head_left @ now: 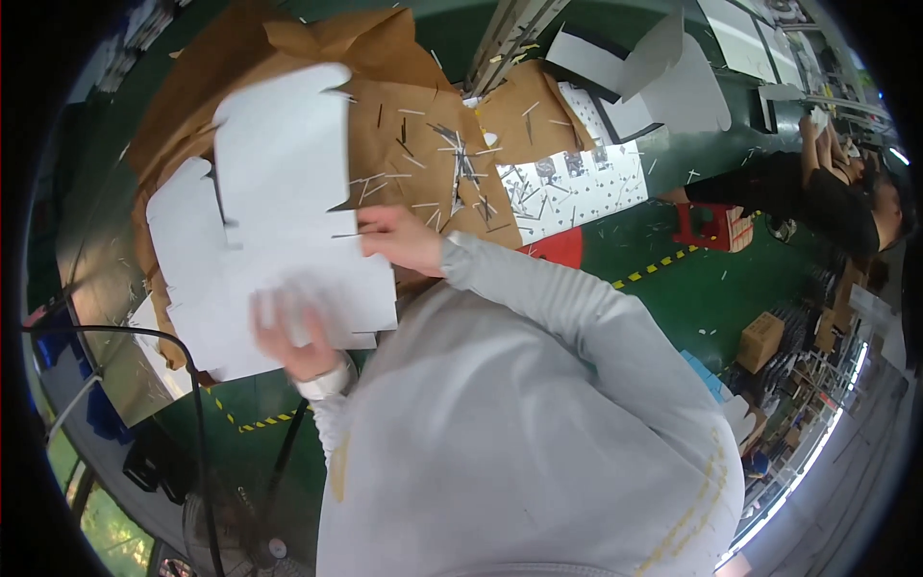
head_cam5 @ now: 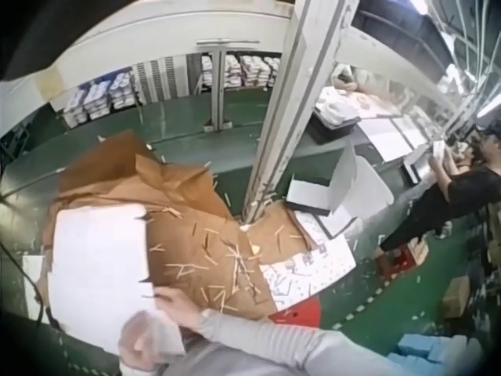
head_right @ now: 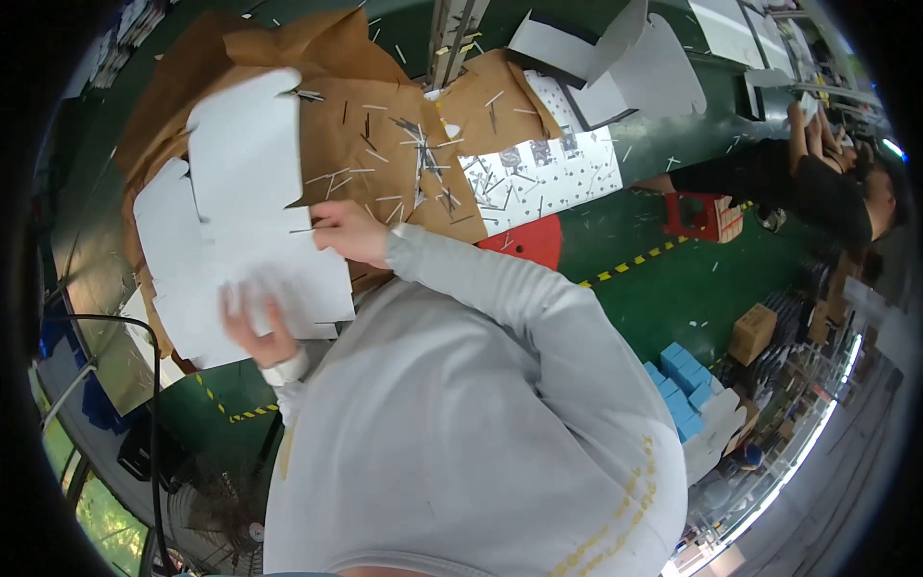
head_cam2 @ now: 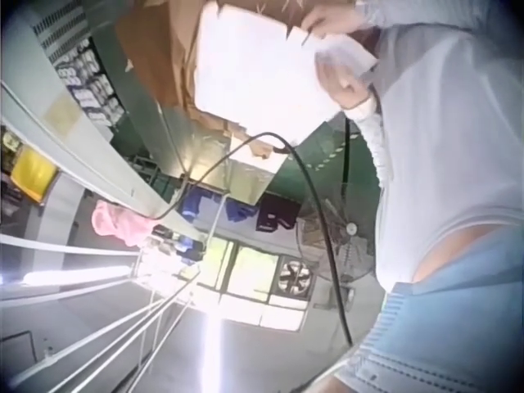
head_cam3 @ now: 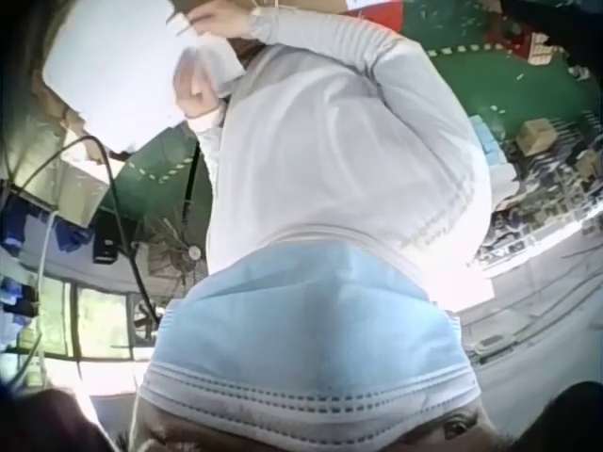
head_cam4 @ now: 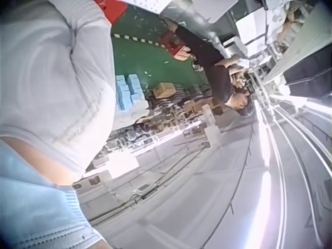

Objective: Folding white cardboard boxes at an assembly line station.

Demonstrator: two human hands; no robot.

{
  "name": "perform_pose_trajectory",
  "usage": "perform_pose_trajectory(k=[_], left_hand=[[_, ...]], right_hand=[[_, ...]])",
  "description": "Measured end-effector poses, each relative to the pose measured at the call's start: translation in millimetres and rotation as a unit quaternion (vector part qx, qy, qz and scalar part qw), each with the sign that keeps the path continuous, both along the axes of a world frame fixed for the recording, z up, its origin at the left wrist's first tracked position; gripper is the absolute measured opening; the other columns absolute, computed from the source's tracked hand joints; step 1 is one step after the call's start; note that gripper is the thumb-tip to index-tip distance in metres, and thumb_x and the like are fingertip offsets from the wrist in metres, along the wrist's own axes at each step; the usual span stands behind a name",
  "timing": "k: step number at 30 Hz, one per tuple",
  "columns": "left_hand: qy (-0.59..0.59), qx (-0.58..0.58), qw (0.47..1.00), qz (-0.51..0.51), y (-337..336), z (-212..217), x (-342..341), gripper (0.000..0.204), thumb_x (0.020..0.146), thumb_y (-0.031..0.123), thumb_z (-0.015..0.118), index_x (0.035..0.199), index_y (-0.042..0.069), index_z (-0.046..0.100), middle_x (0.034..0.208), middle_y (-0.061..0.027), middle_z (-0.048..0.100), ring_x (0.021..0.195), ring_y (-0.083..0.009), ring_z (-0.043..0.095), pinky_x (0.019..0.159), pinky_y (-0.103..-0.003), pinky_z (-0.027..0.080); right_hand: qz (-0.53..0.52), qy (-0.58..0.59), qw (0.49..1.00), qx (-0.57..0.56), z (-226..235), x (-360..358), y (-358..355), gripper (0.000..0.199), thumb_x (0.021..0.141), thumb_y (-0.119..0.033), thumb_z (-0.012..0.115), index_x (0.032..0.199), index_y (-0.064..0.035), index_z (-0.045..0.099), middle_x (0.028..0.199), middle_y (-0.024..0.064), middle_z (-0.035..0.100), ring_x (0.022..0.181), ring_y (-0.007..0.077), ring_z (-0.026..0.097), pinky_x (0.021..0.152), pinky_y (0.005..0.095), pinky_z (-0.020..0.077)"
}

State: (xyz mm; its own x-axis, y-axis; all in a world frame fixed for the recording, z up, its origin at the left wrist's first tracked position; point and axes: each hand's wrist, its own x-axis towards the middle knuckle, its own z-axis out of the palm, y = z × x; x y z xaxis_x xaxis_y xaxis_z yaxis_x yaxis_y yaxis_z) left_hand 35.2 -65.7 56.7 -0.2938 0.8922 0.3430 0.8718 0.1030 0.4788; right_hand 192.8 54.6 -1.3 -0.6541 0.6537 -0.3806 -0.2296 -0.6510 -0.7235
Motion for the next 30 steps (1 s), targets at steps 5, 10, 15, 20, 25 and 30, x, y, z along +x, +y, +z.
perform_pose_trajectory(k=[5, 10, 15, 20, 25, 30], left_hand=[[-0.473, 0.049, 0.869, 0.139, 3.9, -53.6, -47.5, 0.065, 0.080, 0.004, 0.058, 0.134, -0.004, 0.022, 0.126, -0.0195, 0.042, 0.109, -0.0267, 0.047, 0.085, -0.038, 0.045], [-0.625, 0.118, 0.759, 0.140, 29.0, -53.2, -22.6, 0.053, 0.083, -0.002, 0.050, 0.130, -0.006, 0.027, 0.120, -0.0169, 0.048, 0.102, -0.0233, 0.053, 0.083, -0.035, 0.046], [-0.609, 0.049, 0.791, 0.036, 27.6, -73.5, 5.8, 0.036, 0.083, 0.001, 0.055, 0.116, -0.007, 0.044, 0.107, -0.0144, 0.057, 0.096, -0.0189, 0.055, 0.081, -0.029, 0.045], [-0.543, -0.143, 0.826, 0.045, 48.4, -115.6, -10.3, 0.021, 0.083, 0.009, 0.059, 0.100, -0.002, 0.052, 0.089, -0.0086, 0.062, 0.075, -0.0124, 0.058, 0.065, -0.026, 0.048], [-0.141, -0.214, 0.965, 0.055, 57.3, -152.4, 11.6, 0.041, 0.081, 0.019, 0.053, 0.119, 0.007, 0.048, 0.073, -0.0233, 0.059, 0.063, -0.0370, 0.060, 0.058, -0.047, 0.048], [-0.041, -0.380, 0.923, 0.042, 63.2, -177.1, 42.8, 0.061, 0.083, 0.021, 0.048, 0.136, 0.007, 0.022, 0.071, -0.0244, 0.060, 0.063, -0.0433, 0.058, 0.060, -0.052, 0.048]], right_hand=[[-0.058, -0.003, 0.994, 0.094, 42.0, 65.2, -7.3, 0.049, 0.073, 0.003, 0.054, 0.121, 0.0008, 0.047, 0.104, 0.0067, 0.059, 0.086, 0.0104, 0.057, 0.073, 0.0241, 0.0472], [-0.074, -0.052, 0.991, 0.095, 30.6, 89.3, -22.0, 0.037, 0.076, -0.004, 0.060, 0.112, 0.0009, 0.054, 0.092, 0.0019, 0.061, 0.078, 0.0073, 0.055, 0.070, 0.0230, 0.0451], [-0.132, -0.188, 0.970, 0.078, 19.6, 95.8, -35.9, 0.050, 0.076, -0.018, 0.069, 0.116, 0.0039, 0.049, 0.099, 0.0063, 0.060, 0.089, 0.0126, 0.057, 0.084, 0.0264, 0.0449], [-0.010, -0.338, 0.934, 0.113, 15.9, 110.1, -10.8, 0.043, 0.079, -0.027, 0.066, 0.104, 0.0065, 0.056, 0.098, 0.0130, 0.061, 0.090, 0.0184, 0.058, 0.084, 0.0327, 0.0443], [-0.077, -0.483, 0.685, 0.540, -67.4, 95.8, -44.9, 0.031, 0.084, -0.027, 0.058, 0.090, 0.0025, 0.062, 0.076, 0.0139, 0.063, 0.071, 0.0314, 0.058, 0.072, 0.0384, 0.0459], [0.077, -0.511, 0.722, 0.461, -115.3, 124.3, -49.9, 0.031, 0.083, -0.031, 0.057, 0.083, 0.0004, 0.062, 0.075, 0.0145, 0.062, 0.069, 0.0309, 0.058, 0.067, 0.0385, 0.0455]])
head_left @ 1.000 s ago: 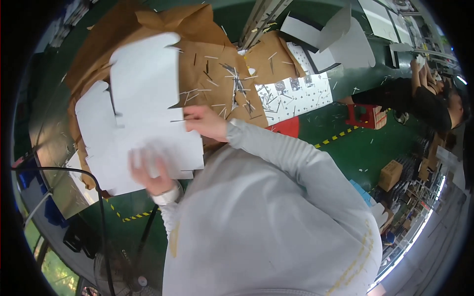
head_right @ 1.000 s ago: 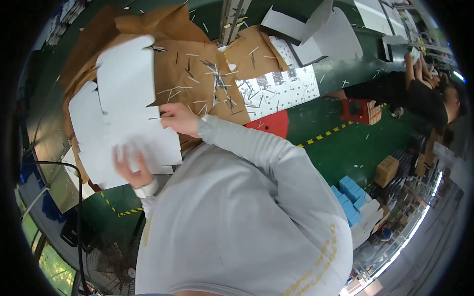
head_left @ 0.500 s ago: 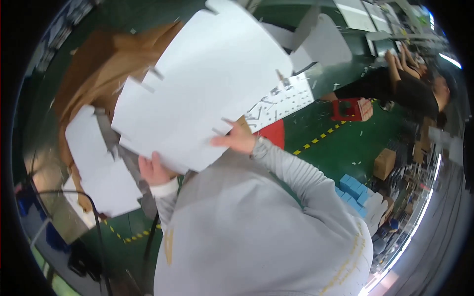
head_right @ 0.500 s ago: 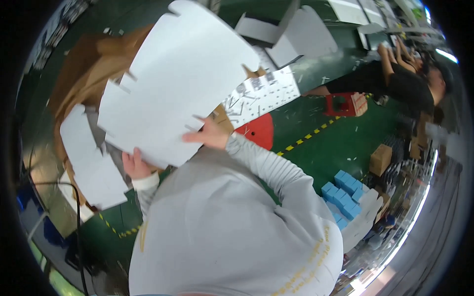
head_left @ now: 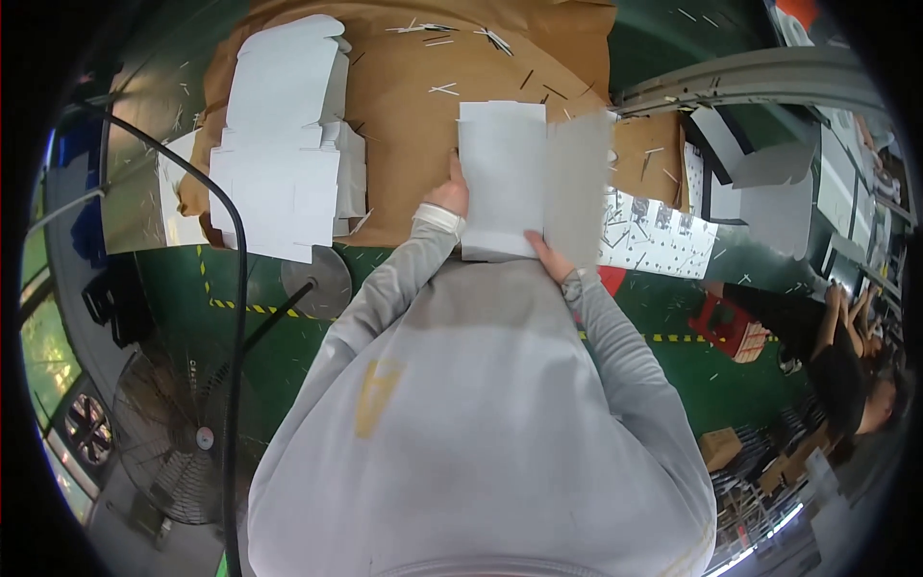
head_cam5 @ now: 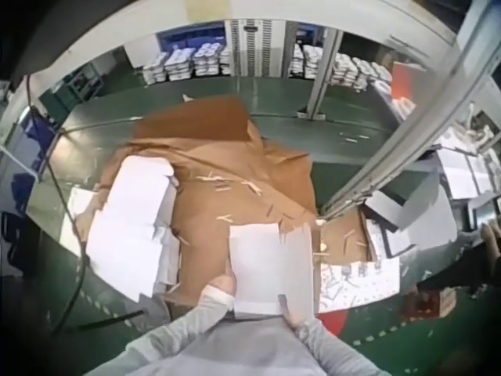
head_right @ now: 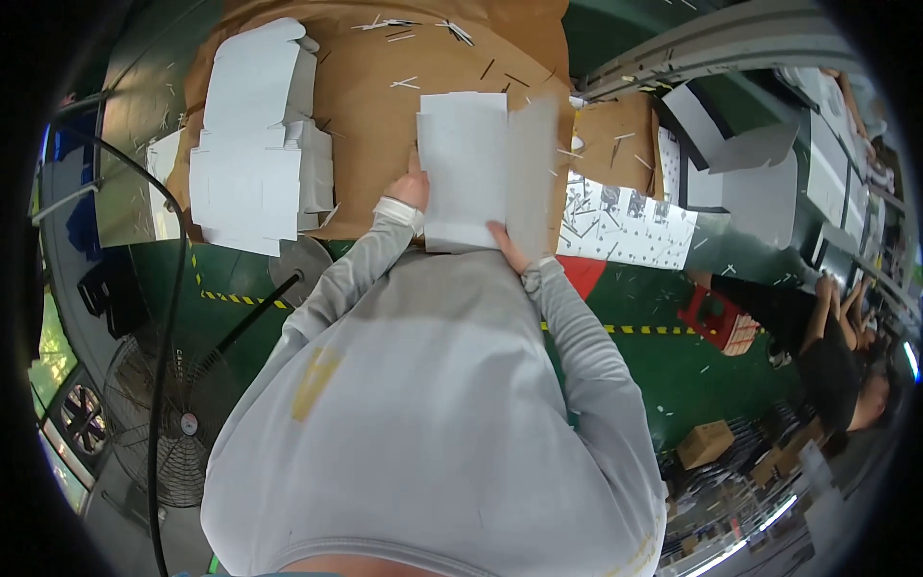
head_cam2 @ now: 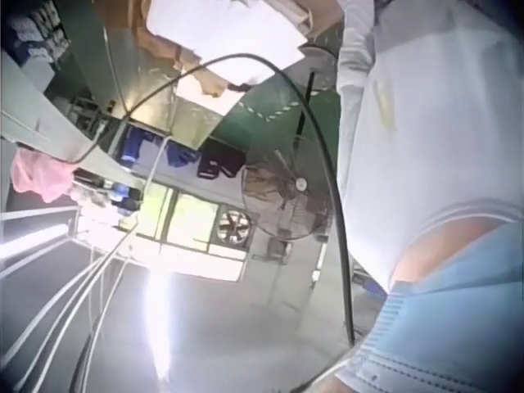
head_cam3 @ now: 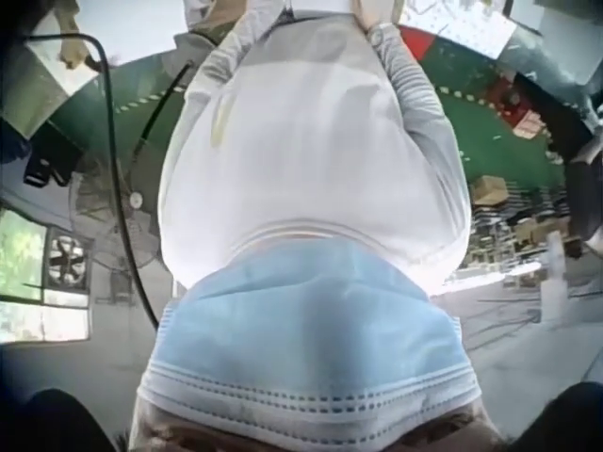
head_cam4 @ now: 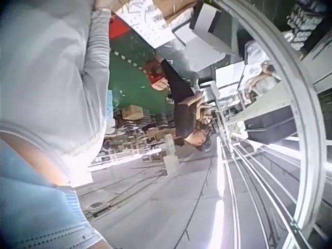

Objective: Folding white cardboard boxes at an assembly line station.

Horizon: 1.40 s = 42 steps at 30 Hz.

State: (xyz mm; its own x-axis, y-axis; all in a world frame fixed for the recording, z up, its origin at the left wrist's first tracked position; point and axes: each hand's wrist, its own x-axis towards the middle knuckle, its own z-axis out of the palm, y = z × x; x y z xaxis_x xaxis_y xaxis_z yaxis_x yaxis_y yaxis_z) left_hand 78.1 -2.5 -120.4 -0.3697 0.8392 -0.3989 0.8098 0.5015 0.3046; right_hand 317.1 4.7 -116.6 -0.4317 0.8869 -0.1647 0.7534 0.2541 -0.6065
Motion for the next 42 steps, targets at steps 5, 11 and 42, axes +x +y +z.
perform_pose_trajectory(k=[5, 11, 42], left_hand=[[-0.051, 0.100, 0.994, -0.015, -11.5, -2.3, -11.5, 0.066, 0.079, 0.014, 0.052, 0.137, 0.009, 0.021, 0.095, -0.0257, 0.058, 0.072, -0.0405, 0.059, 0.069, -0.048, 0.048], [-0.044, 0.058, 0.995, -0.062, -0.9, 30.8, -9.4, 0.059, 0.075, 0.010, 0.053, 0.131, 0.009, 0.036, 0.096, -0.0208, 0.059, 0.084, -0.0353, 0.058, 0.075, -0.044, 0.047], [-0.091, 0.056, 0.952, -0.286, 104.2, 27.4, -62.0, 0.063, 0.068, 0.023, 0.071, 0.124, 0.014, 0.045, 0.128, -0.0079, 0.040, 0.121, -0.0238, 0.035, 0.099, -0.039, 0.029]], right_hand=[[0.204, -0.018, 0.976, -0.071, 23.1, 26.2, 18.9, 0.032, 0.073, -0.030, 0.064, 0.091, -0.0034, 0.062, 0.082, 0.0103, 0.061, 0.080, 0.0267, 0.058, 0.072, 0.0374, 0.0449], [0.282, -0.053, 0.936, 0.203, 64.7, 53.0, 57.6, 0.026, 0.078, -0.027, 0.054, 0.092, -0.0077, 0.065, 0.087, 0.0141, 0.058, 0.087, 0.0275, 0.055, 0.079, 0.0357, 0.0424], [-0.002, 0.119, 0.988, -0.099, -21.9, -23.3, 108.5, 0.021, 0.080, -0.019, 0.049, 0.097, -0.0121, 0.060, 0.094, 0.0079, 0.061, 0.091, 0.0268, 0.053, 0.081, 0.0397, 0.0328]])
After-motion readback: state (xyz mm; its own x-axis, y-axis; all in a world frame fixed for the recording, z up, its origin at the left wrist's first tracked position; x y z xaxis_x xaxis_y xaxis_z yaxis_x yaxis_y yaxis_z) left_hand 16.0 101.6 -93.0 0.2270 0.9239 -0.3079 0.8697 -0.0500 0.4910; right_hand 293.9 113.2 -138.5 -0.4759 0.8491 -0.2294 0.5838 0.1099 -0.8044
